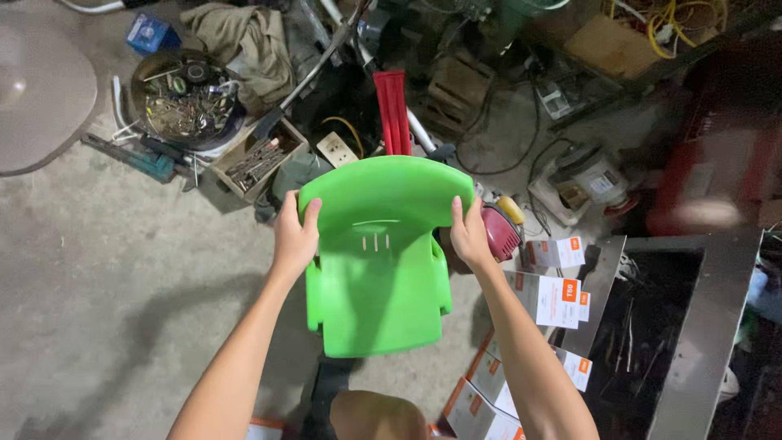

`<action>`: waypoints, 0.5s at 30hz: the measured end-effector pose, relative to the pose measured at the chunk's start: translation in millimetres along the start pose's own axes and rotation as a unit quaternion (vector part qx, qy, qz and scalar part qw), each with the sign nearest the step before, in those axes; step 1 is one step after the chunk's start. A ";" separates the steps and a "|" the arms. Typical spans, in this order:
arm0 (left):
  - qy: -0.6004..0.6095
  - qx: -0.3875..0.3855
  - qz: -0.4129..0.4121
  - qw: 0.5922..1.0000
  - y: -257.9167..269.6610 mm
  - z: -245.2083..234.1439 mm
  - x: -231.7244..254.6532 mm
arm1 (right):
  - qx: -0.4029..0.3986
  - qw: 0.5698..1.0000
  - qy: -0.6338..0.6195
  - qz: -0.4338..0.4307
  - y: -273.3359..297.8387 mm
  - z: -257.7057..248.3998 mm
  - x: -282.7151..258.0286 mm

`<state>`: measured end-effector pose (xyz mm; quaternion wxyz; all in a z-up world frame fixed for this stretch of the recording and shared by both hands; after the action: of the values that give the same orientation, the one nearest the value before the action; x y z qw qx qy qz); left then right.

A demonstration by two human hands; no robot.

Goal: The person places LED light bulbs into cardboard boxes and organizes them on a shelf, then moves a small green plastic chair.

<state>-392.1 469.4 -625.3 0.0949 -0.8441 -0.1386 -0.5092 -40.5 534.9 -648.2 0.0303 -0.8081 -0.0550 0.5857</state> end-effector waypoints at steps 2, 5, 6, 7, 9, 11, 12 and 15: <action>-0.027 0.012 0.049 0.998 12.7 3.6 -3.6 | 0.041 0.998 0.043 0.025 6.7 -1.1 2.5; -0.046 0.070 0.116 0.990 17.9 -12.3 13.5 | 0.049 0.996 0.042 -0.064 24.2 -1.3 -32.7; -0.050 0.049 0.074 0.995 26.8 -20.9 18.6 | 0.046 0.995 0.038 -0.075 27.4 -1.7 -50.7; -0.052 0.023 0.025 0.998 40.7 -30.4 23.3 | 0.040 0.996 0.055 -0.051 39.7 -6.2 -66.6; -0.051 0.031 0.049 0.997 58.7 -63.4 50.6 | 0.034 0.996 0.072 -0.032 56.9 -13.8 -108.0; -0.048 0.040 0.076 0.995 76.0 -104.9 89.7 | 0.038 0.996 0.071 -0.048 72.5 -22.1 -162.4; -0.043 0.036 0.083 0.995 85.3 -129.1 111.8 | 0.036 0.995 0.071 -0.055 81.0 -24.0 -193.1; -0.041 0.046 0.111 0.992 110.7 -209.2 193.9 | 0.066 0.982 0.118 -0.133 96.8 -34.9 -307.8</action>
<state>-444.0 328.5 -358.7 0.1835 -0.8693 -0.0709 -0.4535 -96.9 401.1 -357.9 0.1676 -0.8534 -0.1189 0.4790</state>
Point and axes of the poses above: each hand's wrist, its own y-axis away from the middle knuckle, its own z-axis out of the palm, x = y × z, the point moved 4 cm from there along -y, towards the middle knuckle, and after that the axes turned 11 degrees about -y, right-handed, at the moved point
